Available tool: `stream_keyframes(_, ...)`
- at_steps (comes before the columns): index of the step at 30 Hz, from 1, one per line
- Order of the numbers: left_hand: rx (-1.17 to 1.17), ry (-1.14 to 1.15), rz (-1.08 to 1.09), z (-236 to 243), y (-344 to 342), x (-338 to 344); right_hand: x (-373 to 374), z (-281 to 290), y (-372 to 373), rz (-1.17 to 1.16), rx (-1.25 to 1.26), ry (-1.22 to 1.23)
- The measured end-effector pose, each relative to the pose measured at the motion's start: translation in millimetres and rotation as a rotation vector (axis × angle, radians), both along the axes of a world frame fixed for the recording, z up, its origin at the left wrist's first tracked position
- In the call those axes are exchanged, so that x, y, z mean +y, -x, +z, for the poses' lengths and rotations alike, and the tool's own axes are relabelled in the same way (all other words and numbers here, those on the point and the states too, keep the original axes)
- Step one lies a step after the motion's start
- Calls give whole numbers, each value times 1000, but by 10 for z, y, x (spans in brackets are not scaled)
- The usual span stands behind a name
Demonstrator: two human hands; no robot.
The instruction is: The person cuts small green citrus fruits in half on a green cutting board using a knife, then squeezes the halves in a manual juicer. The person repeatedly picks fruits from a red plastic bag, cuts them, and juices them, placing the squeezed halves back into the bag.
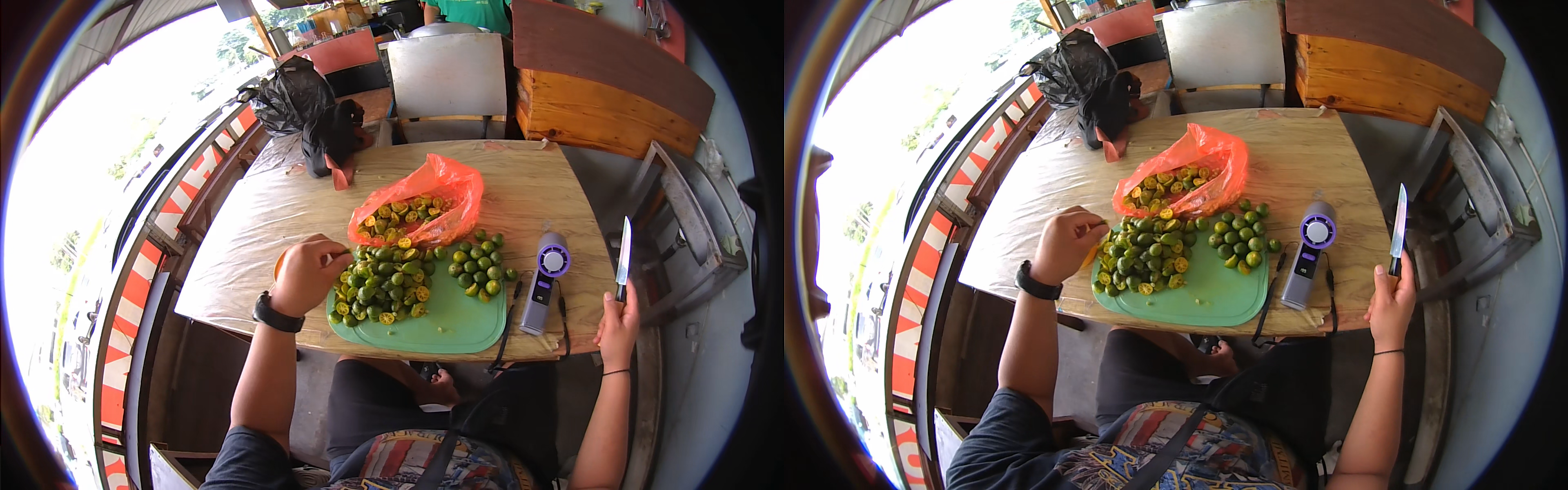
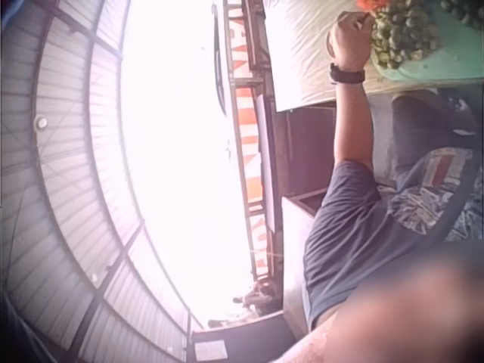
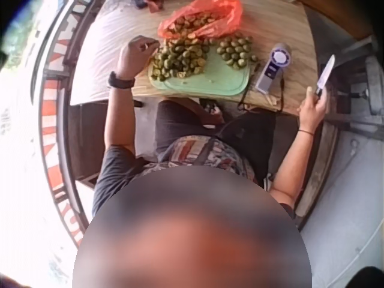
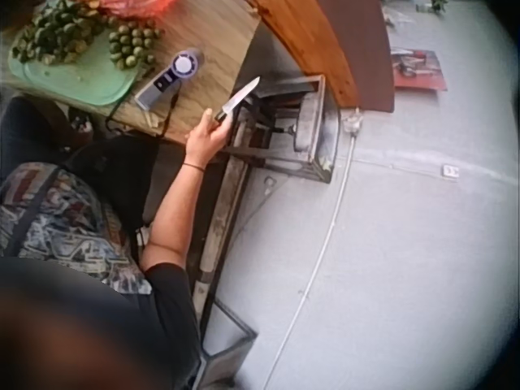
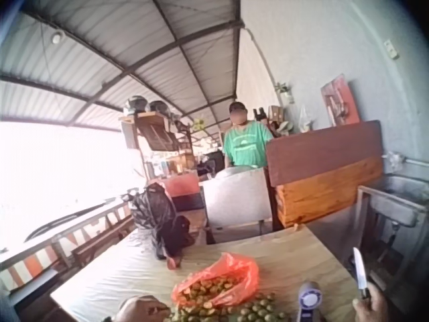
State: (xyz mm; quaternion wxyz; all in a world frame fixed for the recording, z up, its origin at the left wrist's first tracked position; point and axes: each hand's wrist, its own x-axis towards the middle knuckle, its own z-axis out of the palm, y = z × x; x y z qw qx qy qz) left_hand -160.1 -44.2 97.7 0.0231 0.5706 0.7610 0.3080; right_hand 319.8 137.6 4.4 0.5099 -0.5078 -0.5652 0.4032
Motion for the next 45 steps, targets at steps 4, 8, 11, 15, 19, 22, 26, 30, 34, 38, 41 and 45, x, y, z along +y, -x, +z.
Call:
stream_keyframes(4, 136, -19, -136, -12, -278, 285, -17, 11, 2, -14, 1, 13)
stream_keyframes(8, 295, 31, -144, -45, -440, 444, -32, 47, 3, -1, 11, 20)
stream_keyframes(11, 209, -58, -281, -110, -724, 568, -35, 84, 19, -4, -8, 25)
stream_keyframes(15, 181, -13, -536, -315, -1224, 711, -38, 82, 9, 2, -1, 24)
stream_keyframes(19, 205, 47, -485, -596, -1484, 783, -6, -12, -50, 31, 30, 8)
stream_keyframes(22, 222, 56, -518, -750, -1500, 878, 24, -110, -85, 31, 58, 5)
stream_keyframes(26, 40, 202, -476, -750, -1461, 844, 84, -222, -121, -41, 35, 50)
stream_keyframes(30, -138, 59, -420, -516, -1291, 659, 150, -316, -173, -42, -6, -23)
stream_keyframes(34, -122, -240, -263, -194, -826, 392, 178, -364, -200, -37, -28, -23)
stream_keyframes(38, -147, -320, 11, 73, -251, 107, 162, -340, -189, -26, -2, -7)
stream_keyframes(41, -263, -288, 193, 160, 118, -114, 137, -293, -156, -42, -3, -1)
stream_keyframes(45, -234, -235, 246, 181, 508, -301, 93, -206, -121, -7, -32, -5)
